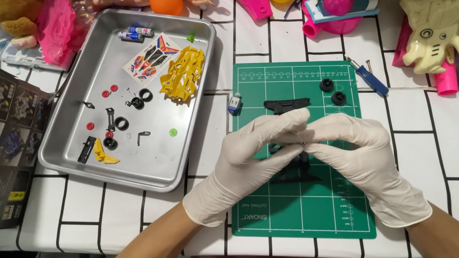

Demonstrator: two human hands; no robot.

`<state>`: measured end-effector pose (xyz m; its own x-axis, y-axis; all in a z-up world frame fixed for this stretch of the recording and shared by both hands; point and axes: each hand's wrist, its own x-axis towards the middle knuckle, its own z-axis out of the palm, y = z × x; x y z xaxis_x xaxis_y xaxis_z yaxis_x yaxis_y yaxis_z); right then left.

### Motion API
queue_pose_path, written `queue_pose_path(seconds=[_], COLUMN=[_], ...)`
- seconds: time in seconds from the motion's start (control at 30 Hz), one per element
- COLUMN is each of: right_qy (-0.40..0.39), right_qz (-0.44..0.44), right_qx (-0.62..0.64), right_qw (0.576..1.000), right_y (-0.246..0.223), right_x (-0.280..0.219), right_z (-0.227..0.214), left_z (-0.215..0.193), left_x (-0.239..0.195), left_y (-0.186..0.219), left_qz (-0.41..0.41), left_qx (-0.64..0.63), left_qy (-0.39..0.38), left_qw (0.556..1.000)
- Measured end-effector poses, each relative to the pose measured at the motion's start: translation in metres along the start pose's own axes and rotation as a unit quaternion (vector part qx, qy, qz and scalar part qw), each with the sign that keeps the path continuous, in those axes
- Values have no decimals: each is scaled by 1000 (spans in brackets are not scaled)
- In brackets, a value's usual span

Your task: Assembling a toy car by attaching small plastic components to the chassis

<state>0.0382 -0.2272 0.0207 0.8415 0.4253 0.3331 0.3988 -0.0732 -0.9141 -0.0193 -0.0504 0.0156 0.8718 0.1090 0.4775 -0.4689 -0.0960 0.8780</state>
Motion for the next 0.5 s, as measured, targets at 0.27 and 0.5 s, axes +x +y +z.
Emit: queue_pose_path(seconds=[0.27,0.5], right_qy=[26,29], right_qz=[-68,-101], right_qx=[-41,-63], right_qw=[996,992], right_y=[2,0], right_x=[-5,-3], right_z=[0,3], left_z=[-8,-2], left_x=[4,0], left_y=[-3,-9], left_qz=[-125,-99], left_qx=[-26,-56], left_qy=[-31,-7], left_qw=[991,993])
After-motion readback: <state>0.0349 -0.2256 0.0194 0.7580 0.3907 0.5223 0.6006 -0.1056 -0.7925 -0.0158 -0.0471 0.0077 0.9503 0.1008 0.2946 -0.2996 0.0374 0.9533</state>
